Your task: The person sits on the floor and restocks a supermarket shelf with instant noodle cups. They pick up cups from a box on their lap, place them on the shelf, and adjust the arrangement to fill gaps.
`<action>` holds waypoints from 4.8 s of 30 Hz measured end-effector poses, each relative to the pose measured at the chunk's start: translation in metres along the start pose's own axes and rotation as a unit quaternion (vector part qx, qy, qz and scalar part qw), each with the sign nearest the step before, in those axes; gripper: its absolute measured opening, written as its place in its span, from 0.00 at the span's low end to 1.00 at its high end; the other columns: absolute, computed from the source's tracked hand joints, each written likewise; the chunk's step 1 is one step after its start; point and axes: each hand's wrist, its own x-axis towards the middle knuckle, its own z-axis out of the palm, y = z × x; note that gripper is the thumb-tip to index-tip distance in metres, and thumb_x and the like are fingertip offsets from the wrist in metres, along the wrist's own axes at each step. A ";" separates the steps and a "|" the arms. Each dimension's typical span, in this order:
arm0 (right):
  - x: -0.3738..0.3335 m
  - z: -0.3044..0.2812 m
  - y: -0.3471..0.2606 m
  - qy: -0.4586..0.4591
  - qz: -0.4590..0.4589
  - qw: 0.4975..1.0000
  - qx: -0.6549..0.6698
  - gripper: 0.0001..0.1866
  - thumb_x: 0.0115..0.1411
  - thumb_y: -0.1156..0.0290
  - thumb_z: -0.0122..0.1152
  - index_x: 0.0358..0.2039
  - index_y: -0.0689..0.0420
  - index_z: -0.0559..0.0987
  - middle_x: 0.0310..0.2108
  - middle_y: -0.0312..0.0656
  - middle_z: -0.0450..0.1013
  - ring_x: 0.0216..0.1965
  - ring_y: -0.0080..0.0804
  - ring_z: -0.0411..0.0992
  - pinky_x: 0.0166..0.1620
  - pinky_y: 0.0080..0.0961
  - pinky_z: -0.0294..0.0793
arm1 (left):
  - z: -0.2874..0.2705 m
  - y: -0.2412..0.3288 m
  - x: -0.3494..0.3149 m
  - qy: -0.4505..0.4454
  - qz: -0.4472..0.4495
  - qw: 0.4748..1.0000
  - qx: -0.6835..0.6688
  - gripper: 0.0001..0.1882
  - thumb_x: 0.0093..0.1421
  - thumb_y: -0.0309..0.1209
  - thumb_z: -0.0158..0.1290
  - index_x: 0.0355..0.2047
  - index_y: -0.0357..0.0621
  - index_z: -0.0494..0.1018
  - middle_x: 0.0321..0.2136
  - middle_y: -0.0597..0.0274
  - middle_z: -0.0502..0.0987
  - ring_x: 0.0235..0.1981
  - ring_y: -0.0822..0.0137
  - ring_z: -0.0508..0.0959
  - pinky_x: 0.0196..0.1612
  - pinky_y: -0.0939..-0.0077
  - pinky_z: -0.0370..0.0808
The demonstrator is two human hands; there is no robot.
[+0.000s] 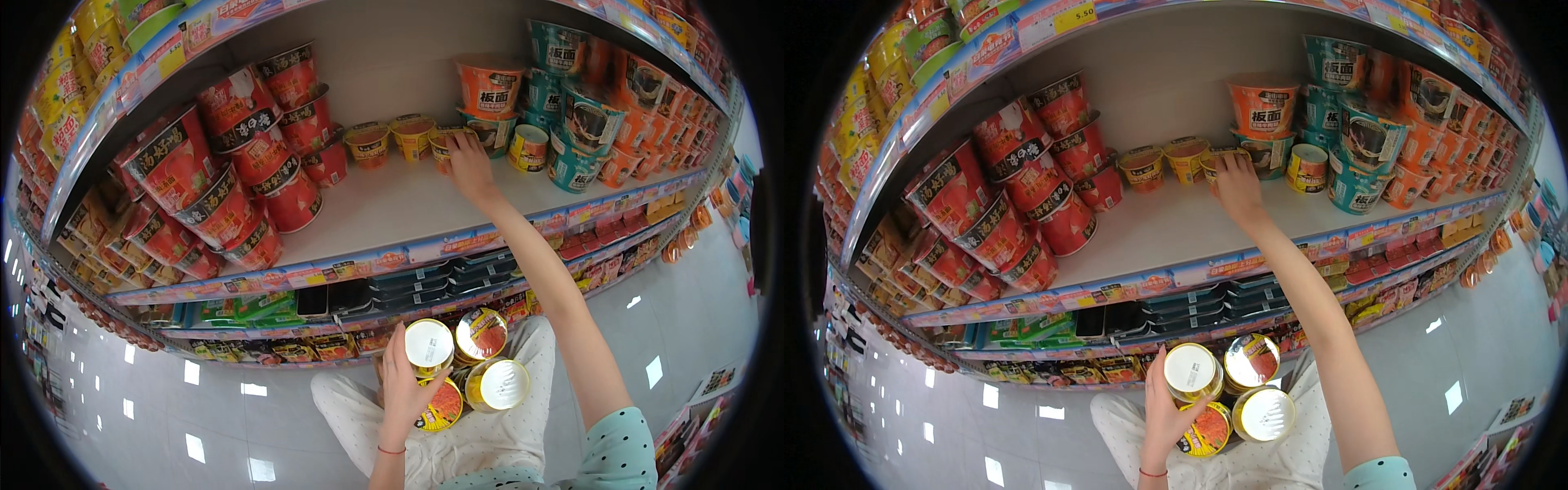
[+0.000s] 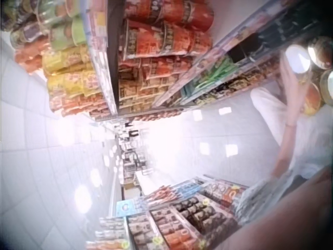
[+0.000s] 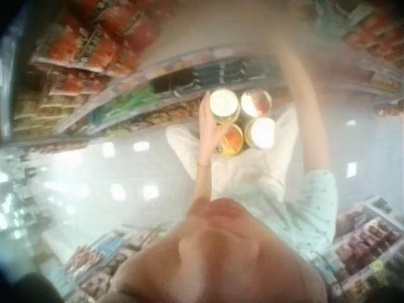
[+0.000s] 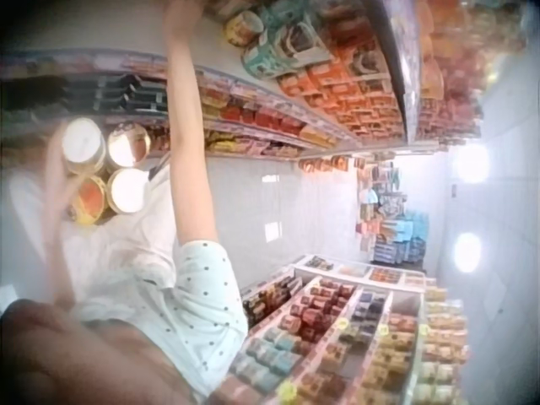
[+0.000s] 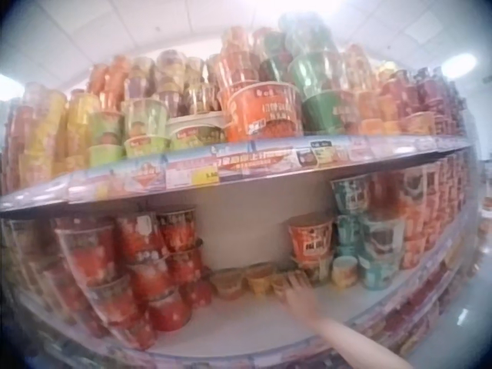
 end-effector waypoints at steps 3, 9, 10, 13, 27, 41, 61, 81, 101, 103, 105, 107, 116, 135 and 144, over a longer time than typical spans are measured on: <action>0.001 -0.002 -0.003 -0.015 0.011 1.000 -0.010 0.24 0.50 0.69 0.64 0.48 0.64 0.74 0.46 0.49 0.69 0.54 0.46 0.66 0.61 0.42 0.63 | 0.002 -0.003 0.002 0.018 -0.013 0.999 -0.030 0.51 0.44 0.31 0.71 0.65 0.35 0.53 0.58 0.42 0.65 0.62 0.47 0.65 0.62 0.58 0.63; -0.002 -0.010 0.005 -0.065 -0.003 0.997 -0.044 0.39 0.55 0.64 0.62 0.65 0.62 0.60 0.65 0.51 0.57 0.65 0.47 0.57 0.67 0.42 0.53 | 0.003 -0.010 -0.004 0.094 -0.029 0.980 -0.174 0.49 0.46 0.19 0.68 0.66 0.36 0.52 0.60 0.51 0.65 0.59 0.64 0.69 0.58 0.69 0.72; -0.005 -0.012 0.005 -0.072 -0.006 0.996 -0.052 0.40 0.57 0.62 0.61 0.66 0.61 0.57 0.67 0.50 0.52 0.67 0.46 0.54 0.68 0.42 0.51 | -0.001 -0.006 -0.005 0.112 -0.047 0.963 -0.241 0.50 0.47 0.17 0.66 0.67 0.38 0.49 0.59 0.53 0.65 0.59 0.63 0.69 0.58 0.68 0.71; -0.010 -0.037 -0.004 -0.081 -0.009 0.996 -0.046 0.42 0.61 0.61 0.59 0.70 0.56 0.49 0.72 0.49 0.40 0.71 0.45 0.45 0.70 0.41 0.47 | -0.019 0.005 -0.012 0.162 -0.099 0.905 -0.382 0.50 0.49 0.12 0.61 0.68 0.44 0.46 0.57 0.54 0.65 0.59 0.61 0.67 0.60 0.65 0.70; -0.083 -0.254 -0.132 -0.194 -0.261 0.785 0.527 0.43 0.51 0.62 0.70 0.63 0.65 0.61 0.64 0.57 0.58 0.64 0.53 0.59 0.63 0.41 0.60 | -0.036 -0.010 -0.049 0.043 -0.100 0.462 -0.880 0.34 0.62 0.51 0.46 0.64 0.48 0.60 0.62 0.57 0.64 0.62 0.53 0.65 0.63 0.50 0.62; -0.117 -0.282 -0.139 -0.183 -0.220 0.835 0.469 0.49 0.38 0.55 0.76 0.61 0.59 0.68 0.64 0.57 0.57 0.57 0.55 0.64 0.56 0.42 0.68 | -0.027 0.028 -0.053 0.022 -0.148 0.590 -0.794 0.29 0.69 0.48 0.34 0.65 0.48 0.57 0.63 0.57 0.63 0.63 0.56 0.64 0.63 0.51 0.63; -0.043 -0.096 0.053 -0.118 0.139 0.958 0.219 0.41 0.41 0.52 0.73 0.54 0.63 0.75 0.61 0.59 0.63 0.63 0.56 0.59 0.63 0.43 0.61 | -0.035 0.019 -0.036 0.024 -0.125 0.884 -0.450 0.29 0.67 0.37 0.48 0.64 0.37 0.57 0.57 0.51 0.68 0.57 0.62 0.70 0.56 0.67 0.69; -0.051 -0.072 0.063 0.002 0.044 0.992 0.119 0.17 0.57 0.71 0.62 0.48 0.57 0.80 0.50 0.46 0.72 0.52 0.46 0.71 0.52 0.38 0.72 | -0.011 -0.008 -0.026 0.013 -0.165 0.921 -0.354 0.31 0.60 0.20 0.53 0.64 0.39 0.58 0.54 0.53 0.69 0.54 0.65 0.70 0.53 0.72 0.71; -0.070 -0.059 0.068 0.004 -0.044 0.997 -0.056 0.37 0.62 0.58 0.56 0.68 0.54 0.56 0.69 0.45 0.52 0.70 0.48 0.47 0.69 0.53 0.41 | -0.007 -0.005 -0.055 -0.181 -0.034 0.981 0.057 0.74 0.37 0.50 0.73 0.67 0.28 0.34 0.66 0.28 0.41 0.69 0.35 0.44 0.68 0.53 0.48; -0.070 -0.073 0.063 0.020 -0.048 0.995 -0.088 0.37 0.63 0.56 0.55 0.69 0.53 0.54 0.69 0.46 0.51 0.71 0.50 0.45 0.69 0.52 0.42 | -0.006 -0.001 -0.058 -0.196 -0.036 0.977 0.076 0.74 0.36 0.51 0.74 0.67 0.28 0.34 0.67 0.28 0.40 0.69 0.36 0.43 0.68 0.52 0.48; -0.073 -0.102 0.035 0.018 -0.055 0.995 0.081 0.37 0.64 0.53 0.54 0.68 0.53 0.55 0.69 0.50 0.51 0.70 0.52 0.46 0.68 0.50 0.43 | -0.006 -0.002 -0.061 -0.201 -0.040 0.975 0.088 0.74 0.36 0.50 0.74 0.68 0.28 0.33 0.67 0.29 0.40 0.69 0.37 0.43 0.68 0.52 0.48; -0.093 -0.144 -0.009 -0.071 -0.013 0.964 0.255 0.35 0.63 0.53 0.56 0.65 0.56 0.61 0.67 0.55 0.54 0.68 0.53 0.50 0.68 0.46 0.49 | -0.007 -0.001 -0.063 -0.207 -0.062 0.972 0.092 0.73 0.37 0.48 0.74 0.68 0.29 0.34 0.68 0.33 0.41 0.69 0.38 0.42 0.69 0.52 0.47; -0.208 -0.303 -0.087 -0.564 -0.111 0.792 0.207 0.56 0.51 0.47 0.69 0.69 0.56 0.48 0.66 0.63 0.47 0.64 0.68 0.52 0.57 0.48 0.70 | -0.008 0.003 -0.059 -0.201 -0.046 0.975 0.087 0.73 0.37 0.49 0.73 0.68 0.32 0.33 0.68 0.37 0.40 0.70 0.39 0.41 0.69 0.50 0.46; -0.171 -0.318 -0.076 -0.364 0.088 0.775 0.509 0.45 0.45 0.66 0.77 0.64 0.53 0.65 0.62 0.45 0.61 0.59 0.40 0.65 0.49 0.30 0.75 | -0.015 0.024 -0.057 -0.146 -0.037 0.892 -0.427 0.56 0.44 0.31 0.70 0.68 0.37 0.48 0.64 0.48 0.59 0.65 0.55 0.61 0.66 0.62 0.57; -0.139 -0.276 -0.035 -0.097 -0.024 0.942 0.320 0.39 0.46 0.67 0.75 0.59 0.62 0.70 0.58 0.51 0.68 0.60 0.48 0.65 0.61 0.40 0.64 | -0.010 0.042 -0.051 -0.118 -0.021 0.959 -0.257 0.47 0.54 0.29 0.63 0.68 0.37 0.47 0.59 0.43 0.65 0.59 0.54 0.70 0.60 0.62 0.66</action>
